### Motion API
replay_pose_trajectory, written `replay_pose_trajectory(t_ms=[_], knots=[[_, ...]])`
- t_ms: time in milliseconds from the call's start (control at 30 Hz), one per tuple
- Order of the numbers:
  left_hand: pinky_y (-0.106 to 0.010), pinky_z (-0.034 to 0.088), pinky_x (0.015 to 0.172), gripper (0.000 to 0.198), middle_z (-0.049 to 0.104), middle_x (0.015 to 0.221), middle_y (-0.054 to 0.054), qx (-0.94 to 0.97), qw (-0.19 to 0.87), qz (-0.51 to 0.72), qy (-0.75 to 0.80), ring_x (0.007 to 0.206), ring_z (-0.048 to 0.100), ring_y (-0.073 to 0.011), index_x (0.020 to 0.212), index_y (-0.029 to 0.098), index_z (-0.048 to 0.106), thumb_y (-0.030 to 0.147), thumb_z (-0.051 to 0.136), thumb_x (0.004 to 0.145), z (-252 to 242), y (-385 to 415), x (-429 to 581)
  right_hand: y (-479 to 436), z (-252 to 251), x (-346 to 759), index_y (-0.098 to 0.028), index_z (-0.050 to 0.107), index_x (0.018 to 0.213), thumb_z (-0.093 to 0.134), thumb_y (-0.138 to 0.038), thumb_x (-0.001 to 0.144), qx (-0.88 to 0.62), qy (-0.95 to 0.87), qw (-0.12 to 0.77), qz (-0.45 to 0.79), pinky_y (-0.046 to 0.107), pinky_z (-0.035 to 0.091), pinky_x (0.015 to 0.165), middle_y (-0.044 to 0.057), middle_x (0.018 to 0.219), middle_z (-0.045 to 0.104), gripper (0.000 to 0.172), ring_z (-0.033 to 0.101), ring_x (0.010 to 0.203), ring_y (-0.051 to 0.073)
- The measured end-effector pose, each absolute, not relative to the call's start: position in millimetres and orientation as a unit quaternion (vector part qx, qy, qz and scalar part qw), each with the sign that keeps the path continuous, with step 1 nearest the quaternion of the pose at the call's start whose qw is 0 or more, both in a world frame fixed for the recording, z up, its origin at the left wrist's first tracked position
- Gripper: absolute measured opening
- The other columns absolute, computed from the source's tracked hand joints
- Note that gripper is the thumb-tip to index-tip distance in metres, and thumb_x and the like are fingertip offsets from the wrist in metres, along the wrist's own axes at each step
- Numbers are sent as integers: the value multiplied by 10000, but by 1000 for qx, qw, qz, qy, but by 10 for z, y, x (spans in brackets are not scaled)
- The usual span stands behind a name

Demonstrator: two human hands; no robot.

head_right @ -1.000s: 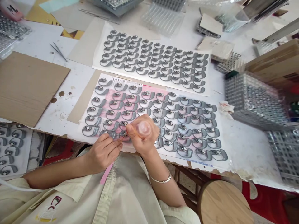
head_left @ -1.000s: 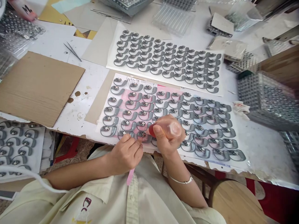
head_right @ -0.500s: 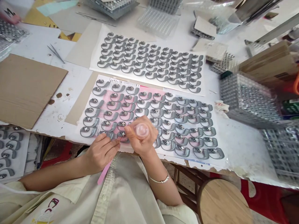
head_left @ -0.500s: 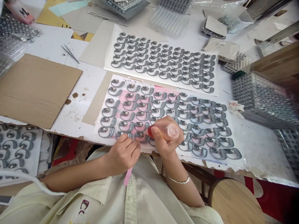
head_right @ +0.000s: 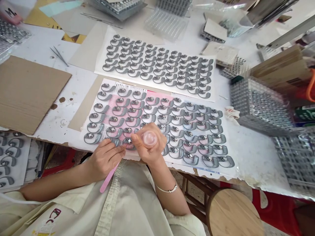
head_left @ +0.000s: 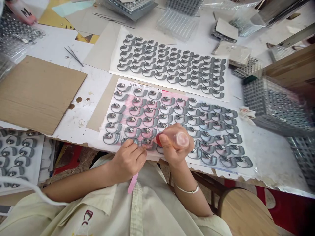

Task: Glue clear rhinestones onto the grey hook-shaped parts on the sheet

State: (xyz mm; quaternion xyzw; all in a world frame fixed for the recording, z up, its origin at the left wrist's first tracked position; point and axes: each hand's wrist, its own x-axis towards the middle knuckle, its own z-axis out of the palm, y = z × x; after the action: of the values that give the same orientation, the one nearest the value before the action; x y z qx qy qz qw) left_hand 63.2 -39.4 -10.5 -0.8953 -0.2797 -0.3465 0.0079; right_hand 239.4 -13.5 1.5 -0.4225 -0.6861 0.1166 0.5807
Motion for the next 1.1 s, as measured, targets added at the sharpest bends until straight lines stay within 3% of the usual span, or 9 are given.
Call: replay_pose_trajectory(t_ms=[667, 900, 1100], knots=[[-331, 374, 618, 204, 690, 798, -104, -890, -21, -364, -275, 627, 526, -166, 763, 102, 602, 41, 474, 909, -84, -354, 634, -140, 24, 2423, -190, 563, 742, 664, -138, 782, -406, -703, 574, 111, 312, 431, 529, -10, 615, 572, 121, 504, 558, 140], [-322, 364, 622, 228, 690, 766, -73, -891, -96, -346, -277, 621, 511, -155, 719, 129, 575, 60, 474, 910, -124, -296, 579, -297, -105, 2503, -198, 609, 794, 637, -345, 827, -452, -589, 666, 77, 354, 423, 527, 26, 669, 572, 153, 541, 593, 184], [-329, 378, 660, 200, 700, 793, -64, -883, -120, -368, -266, 647, 559, -145, 731, 138, 571, 70, 478, 894, -121, -247, 556, -324, -208, 2504, -202, 611, 810, 660, -330, 807, -466, -595, 649, 90, 371, 458, 554, 24, 692, 587, 137, 566, 624, 197]])
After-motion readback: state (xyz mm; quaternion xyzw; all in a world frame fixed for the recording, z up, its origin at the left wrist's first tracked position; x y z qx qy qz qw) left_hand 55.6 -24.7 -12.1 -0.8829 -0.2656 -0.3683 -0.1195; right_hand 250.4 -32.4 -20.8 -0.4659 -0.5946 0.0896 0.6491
